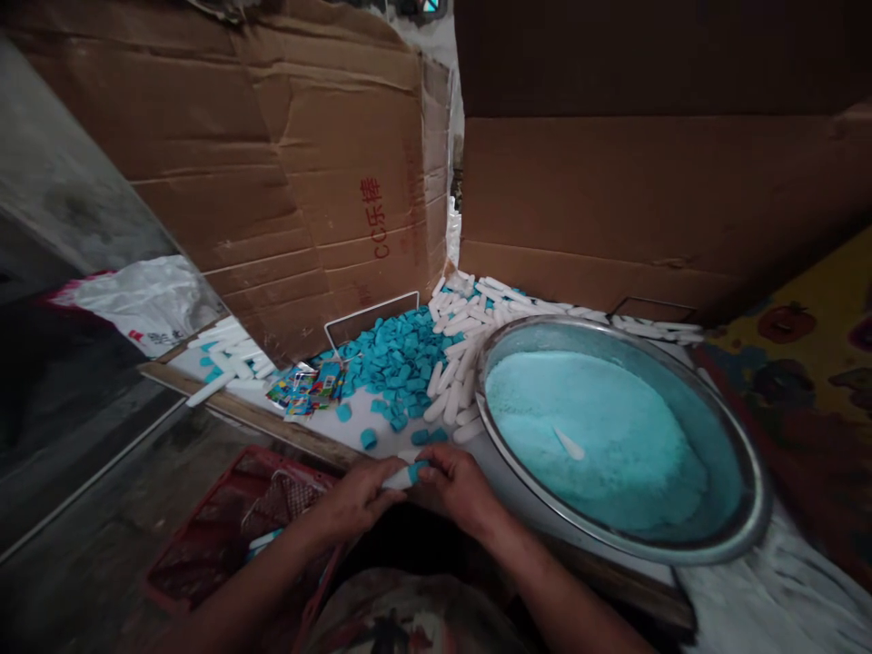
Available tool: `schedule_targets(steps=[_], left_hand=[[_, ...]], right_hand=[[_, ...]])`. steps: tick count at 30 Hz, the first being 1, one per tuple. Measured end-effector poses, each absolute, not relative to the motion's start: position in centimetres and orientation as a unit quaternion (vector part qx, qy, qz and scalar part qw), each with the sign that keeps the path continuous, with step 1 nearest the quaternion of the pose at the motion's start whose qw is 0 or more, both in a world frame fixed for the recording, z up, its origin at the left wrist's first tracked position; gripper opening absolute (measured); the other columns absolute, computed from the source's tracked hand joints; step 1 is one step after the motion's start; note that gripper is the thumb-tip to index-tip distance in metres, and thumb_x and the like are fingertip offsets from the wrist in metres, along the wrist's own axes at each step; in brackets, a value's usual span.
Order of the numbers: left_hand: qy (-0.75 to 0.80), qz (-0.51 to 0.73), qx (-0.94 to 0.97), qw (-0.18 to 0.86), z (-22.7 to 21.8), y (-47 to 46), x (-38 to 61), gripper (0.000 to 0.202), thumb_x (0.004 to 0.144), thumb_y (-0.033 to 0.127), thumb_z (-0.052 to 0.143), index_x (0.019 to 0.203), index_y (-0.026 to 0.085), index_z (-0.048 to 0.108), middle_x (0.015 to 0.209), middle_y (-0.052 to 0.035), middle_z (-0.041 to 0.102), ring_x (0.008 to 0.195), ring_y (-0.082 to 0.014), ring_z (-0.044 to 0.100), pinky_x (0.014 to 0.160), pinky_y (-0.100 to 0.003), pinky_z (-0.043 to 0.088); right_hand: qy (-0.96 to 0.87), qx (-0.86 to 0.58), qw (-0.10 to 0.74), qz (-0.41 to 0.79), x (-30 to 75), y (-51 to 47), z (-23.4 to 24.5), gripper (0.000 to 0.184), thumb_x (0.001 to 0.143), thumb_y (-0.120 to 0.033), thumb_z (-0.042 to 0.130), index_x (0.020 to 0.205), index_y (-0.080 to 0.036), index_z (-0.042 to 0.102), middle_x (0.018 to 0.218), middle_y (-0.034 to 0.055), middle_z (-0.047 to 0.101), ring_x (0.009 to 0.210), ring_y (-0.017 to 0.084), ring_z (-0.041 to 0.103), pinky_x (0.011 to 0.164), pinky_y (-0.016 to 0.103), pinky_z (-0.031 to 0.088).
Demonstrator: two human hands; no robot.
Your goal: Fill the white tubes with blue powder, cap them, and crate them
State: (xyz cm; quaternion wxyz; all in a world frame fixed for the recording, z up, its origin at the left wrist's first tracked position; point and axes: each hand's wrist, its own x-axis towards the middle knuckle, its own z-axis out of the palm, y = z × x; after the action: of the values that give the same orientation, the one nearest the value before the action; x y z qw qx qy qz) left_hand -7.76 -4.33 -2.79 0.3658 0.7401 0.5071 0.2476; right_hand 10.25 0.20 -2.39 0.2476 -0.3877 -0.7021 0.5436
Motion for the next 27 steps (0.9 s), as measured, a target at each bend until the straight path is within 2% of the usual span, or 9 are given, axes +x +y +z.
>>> schedule_targets(steps=[4,6,10,12,15,21,23,27], left_hand=[[0.509,0.222,0.749,0.361,-2.6,-4.4,-7.4,0.026,0.078,0.03,0.053,0.099,0.016,0.061,0.086,-0.0067,0.067,0.078,-0.0224,0.06,0.068,-0.027,0.044],[0.509,0.201,0.757,0.357,-2.4,-4.5,-7.3,0.023,0.077,0.029,0.055,0.094,0.018,0.064,0.084,-0.0069,0.068,0.076,-0.0232,0.061,0.066,-0.027,0.044],[0.493,0.191,0.76,0.379,-2.1,-4.9,-7.0,0.026,0.071,0.026,0.061,0.097,0.023,0.065,0.086,-0.0038,0.07,0.078,-0.0231,0.062,0.067,-0.026,0.044],[0.481,0.196,0.757,0.398,-2.2,-5.0,-6.9,0.027,0.069,0.026,0.063,0.096,0.024,0.065,0.089,-0.003,0.07,0.082,-0.023,0.062,0.07,-0.025,0.045],[0.467,0.187,0.762,0.407,-2.6,-5.3,-6.8,0.018,0.068,0.023,0.062,0.085,0.024,0.067,0.087,-0.0036,0.07,0.083,-0.0229,0.062,0.072,-0.025,0.045],[0.468,0.155,0.78,0.386,-3.4,-6.1,-7.9,0.015,0.069,0.014,0.054,0.071,0.023,0.066,0.072,-0.0024,0.069,0.069,-0.0199,0.061,0.067,-0.024,0.044],[0.496,0.139,0.763,0.389,-3.7,-6.6,-9.0,0.015,0.069,0.016,0.053,0.071,0.022,0.067,0.072,-0.0019,0.069,0.066,-0.0187,0.06,0.065,-0.023,0.044],[0.597,0.18,0.683,0.382,-4.2,-7.8,-12.1,0.017,0.072,0.027,0.052,0.074,0.022,0.068,0.076,-0.0004,0.07,0.071,-0.0191,0.061,0.069,-0.024,0.047]], right_hand=[[-0.84,-0.339,0.226,0.36,11.2,-1.3,-2.8,0.029,0.079,-0.018,0.046,0.107,-0.017,0.056,0.1,0.0089,0.063,0.091,0.021,0.055,0.079,0.034,0.043],[-0.906,-0.294,0.19,0.238,11.6,-2.1,-2.5,0.033,0.081,-0.012,0.043,0.111,-0.015,0.053,0.095,0.0106,0.062,0.087,0.022,0.054,0.076,0.036,0.042],[-0.96,-0.248,0.09,0.093,12.1,-3.0,-1.3,0.023,0.08,-0.007,0.04,0.095,-0.012,0.056,0.077,0.0104,0.059,0.071,0.021,0.05,0.065,0.034,0.038],[-0.966,-0.237,0.062,0.084,12.0,-3.2,-1.0,0.018,0.079,-0.006,0.041,0.087,-0.013,0.056,0.074,0.0101,0.058,0.068,0.021,0.049,0.061,0.033,0.035],[-0.968,-0.225,0.058,0.099,11.7,-3.5,-1.3,0.012,0.078,-0.008,0.045,0.081,-0.014,0.055,0.074,0.0095,0.058,0.068,0.021,0.048,0.061,0.032,0.033],[-0.967,-0.208,0.044,0.143,9.8,-3.8,-2.9,0.011,0.074,-0.012,0.051,0.083,-0.013,0.056,0.078,0.0105,0.061,0.075,0.023,0.052,0.069,0.034,0.038],[-0.959,-0.213,0.047,0.179,9.0,-3.8,-3.2,0.015,0.076,-0.011,0.05,0.089,-0.013,0.057,0.084,0.0116,0.062,0.083,0.024,0.054,0.076,0.035,0.039],[-0.894,-0.337,0.098,0.279,9.0,-3.8,-4.6,0.045,0.076,-0.02,0.057,0.119,-0.014,0.048,0.11,0.0142,0.059,0.1,0.024,0.053,0.085,0.035,0.041]])
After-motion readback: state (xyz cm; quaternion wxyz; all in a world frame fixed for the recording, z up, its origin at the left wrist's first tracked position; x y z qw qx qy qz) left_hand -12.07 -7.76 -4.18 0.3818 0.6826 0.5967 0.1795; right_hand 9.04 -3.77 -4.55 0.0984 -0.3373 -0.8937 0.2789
